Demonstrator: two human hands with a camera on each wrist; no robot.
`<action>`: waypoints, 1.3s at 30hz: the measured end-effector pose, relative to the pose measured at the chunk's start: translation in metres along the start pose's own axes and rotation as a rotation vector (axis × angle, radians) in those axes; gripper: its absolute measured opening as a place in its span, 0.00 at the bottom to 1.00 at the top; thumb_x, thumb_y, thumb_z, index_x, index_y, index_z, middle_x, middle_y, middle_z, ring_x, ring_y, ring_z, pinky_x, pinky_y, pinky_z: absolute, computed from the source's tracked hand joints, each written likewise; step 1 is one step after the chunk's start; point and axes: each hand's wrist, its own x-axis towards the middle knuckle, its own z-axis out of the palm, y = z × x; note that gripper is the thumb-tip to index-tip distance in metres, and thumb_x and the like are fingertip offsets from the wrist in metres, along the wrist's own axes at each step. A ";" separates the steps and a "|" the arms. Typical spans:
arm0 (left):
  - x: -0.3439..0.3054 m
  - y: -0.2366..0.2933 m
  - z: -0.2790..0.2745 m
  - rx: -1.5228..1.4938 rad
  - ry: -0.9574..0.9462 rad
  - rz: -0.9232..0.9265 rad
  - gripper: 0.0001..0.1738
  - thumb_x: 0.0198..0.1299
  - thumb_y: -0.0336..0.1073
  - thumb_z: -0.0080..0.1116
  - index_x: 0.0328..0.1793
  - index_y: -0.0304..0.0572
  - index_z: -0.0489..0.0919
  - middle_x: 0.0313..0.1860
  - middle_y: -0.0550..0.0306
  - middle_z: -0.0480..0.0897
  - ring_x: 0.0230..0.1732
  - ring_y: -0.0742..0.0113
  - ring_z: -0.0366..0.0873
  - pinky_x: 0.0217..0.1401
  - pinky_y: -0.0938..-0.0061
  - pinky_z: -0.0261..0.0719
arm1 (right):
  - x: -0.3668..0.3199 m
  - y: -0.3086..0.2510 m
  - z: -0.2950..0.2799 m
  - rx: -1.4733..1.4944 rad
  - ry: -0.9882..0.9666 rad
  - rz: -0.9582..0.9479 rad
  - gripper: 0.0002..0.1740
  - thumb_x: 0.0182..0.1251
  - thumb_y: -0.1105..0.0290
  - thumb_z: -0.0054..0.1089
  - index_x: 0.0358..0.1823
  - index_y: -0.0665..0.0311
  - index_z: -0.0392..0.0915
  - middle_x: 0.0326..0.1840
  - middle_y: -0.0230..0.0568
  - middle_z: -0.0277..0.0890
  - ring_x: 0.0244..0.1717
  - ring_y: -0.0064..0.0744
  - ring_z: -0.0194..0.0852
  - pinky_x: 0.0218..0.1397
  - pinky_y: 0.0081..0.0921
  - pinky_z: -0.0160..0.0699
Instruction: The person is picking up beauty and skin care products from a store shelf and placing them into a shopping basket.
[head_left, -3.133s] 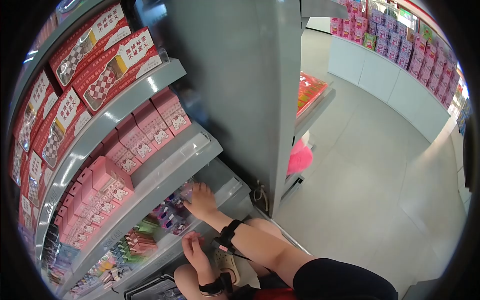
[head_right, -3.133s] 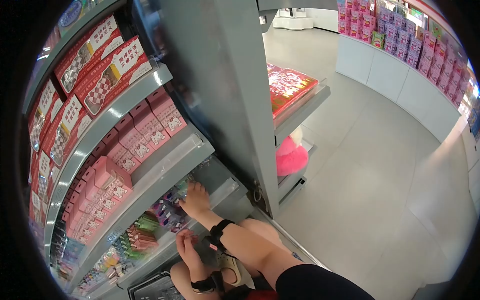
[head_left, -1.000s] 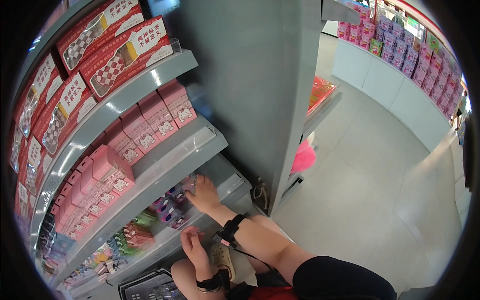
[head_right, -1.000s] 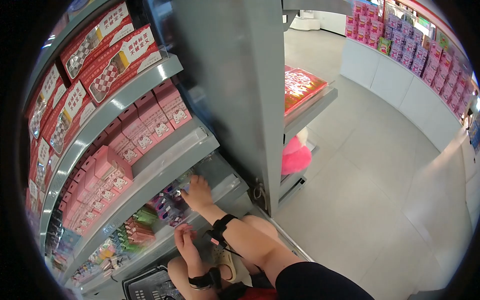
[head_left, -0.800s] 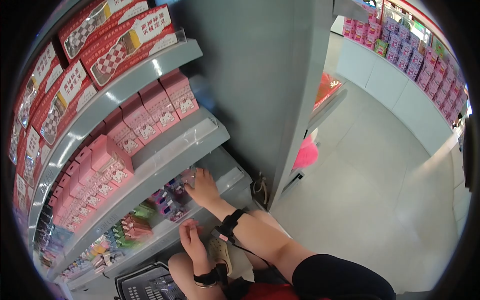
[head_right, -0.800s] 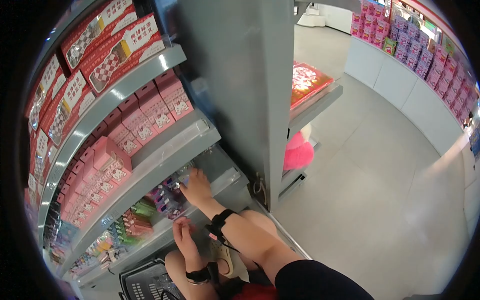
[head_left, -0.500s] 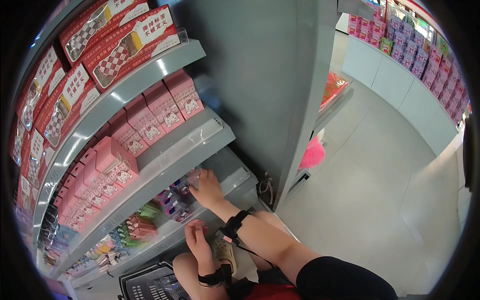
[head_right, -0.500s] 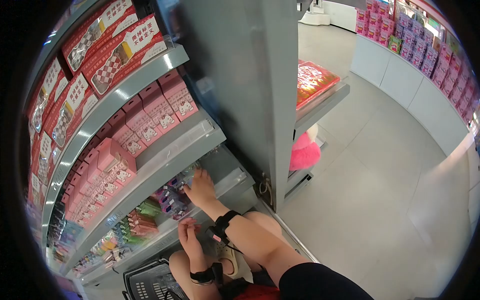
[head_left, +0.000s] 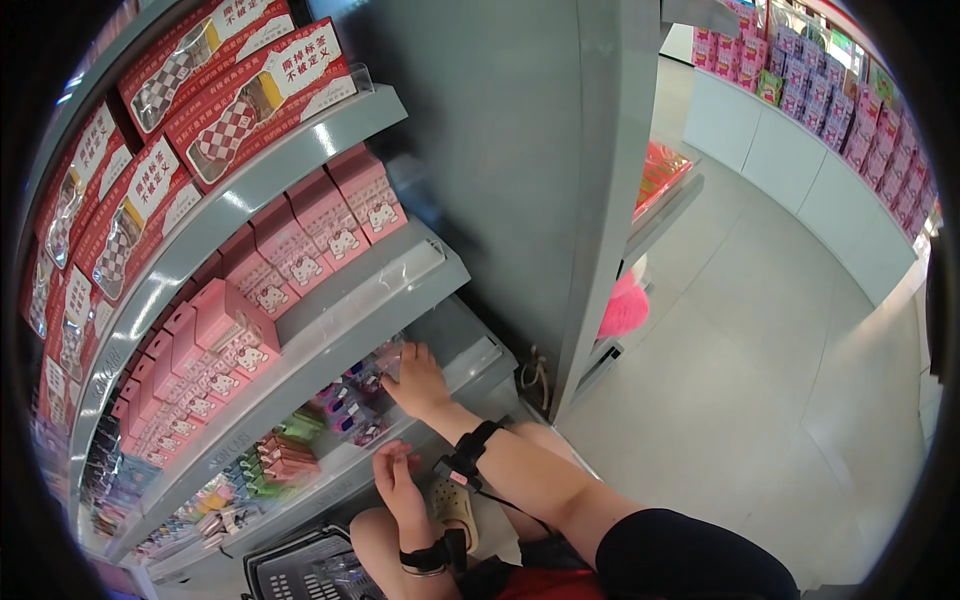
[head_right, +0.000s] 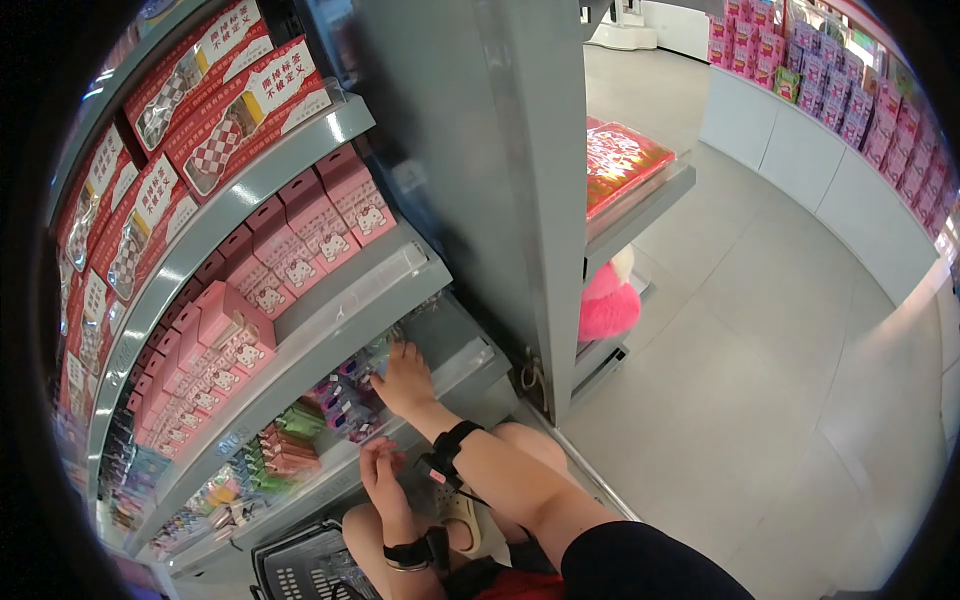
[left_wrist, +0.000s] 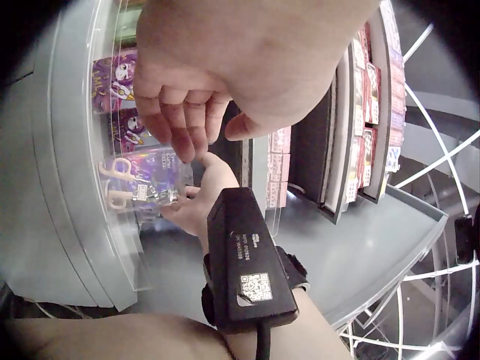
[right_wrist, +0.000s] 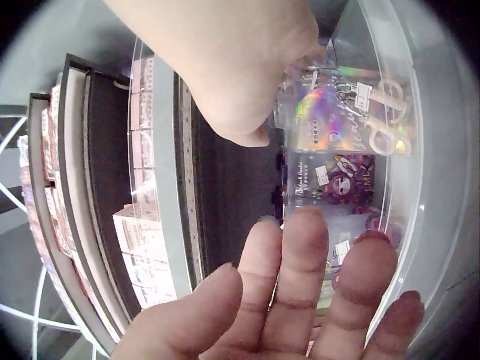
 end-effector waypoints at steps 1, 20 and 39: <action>0.000 -0.001 0.000 0.001 0.001 0.001 0.08 0.69 0.32 0.47 0.50 0.42 0.75 0.41 0.59 0.80 0.35 0.72 0.78 0.39 0.80 0.72 | 0.000 -0.001 -0.001 -0.011 -0.001 0.001 0.40 0.57 0.55 0.66 0.64 0.73 0.59 0.58 0.58 0.63 0.61 0.56 0.65 0.63 0.44 0.68; -0.001 -0.004 -0.001 -0.042 -0.010 -0.014 0.09 0.68 0.31 0.46 0.51 0.41 0.75 0.43 0.56 0.80 0.36 0.70 0.78 0.40 0.78 0.75 | -0.001 -0.001 -0.004 -0.025 0.089 -0.048 0.35 0.56 0.59 0.67 0.57 0.74 0.62 0.55 0.59 0.66 0.57 0.57 0.68 0.60 0.45 0.70; 0.000 -0.002 0.001 -0.012 -0.008 0.002 0.08 0.70 0.32 0.47 0.50 0.41 0.75 0.41 0.57 0.80 0.36 0.72 0.77 0.39 0.80 0.74 | -0.001 -0.002 -0.004 -0.041 0.118 -0.034 0.38 0.56 0.60 0.66 0.61 0.76 0.60 0.57 0.60 0.64 0.59 0.58 0.66 0.62 0.44 0.70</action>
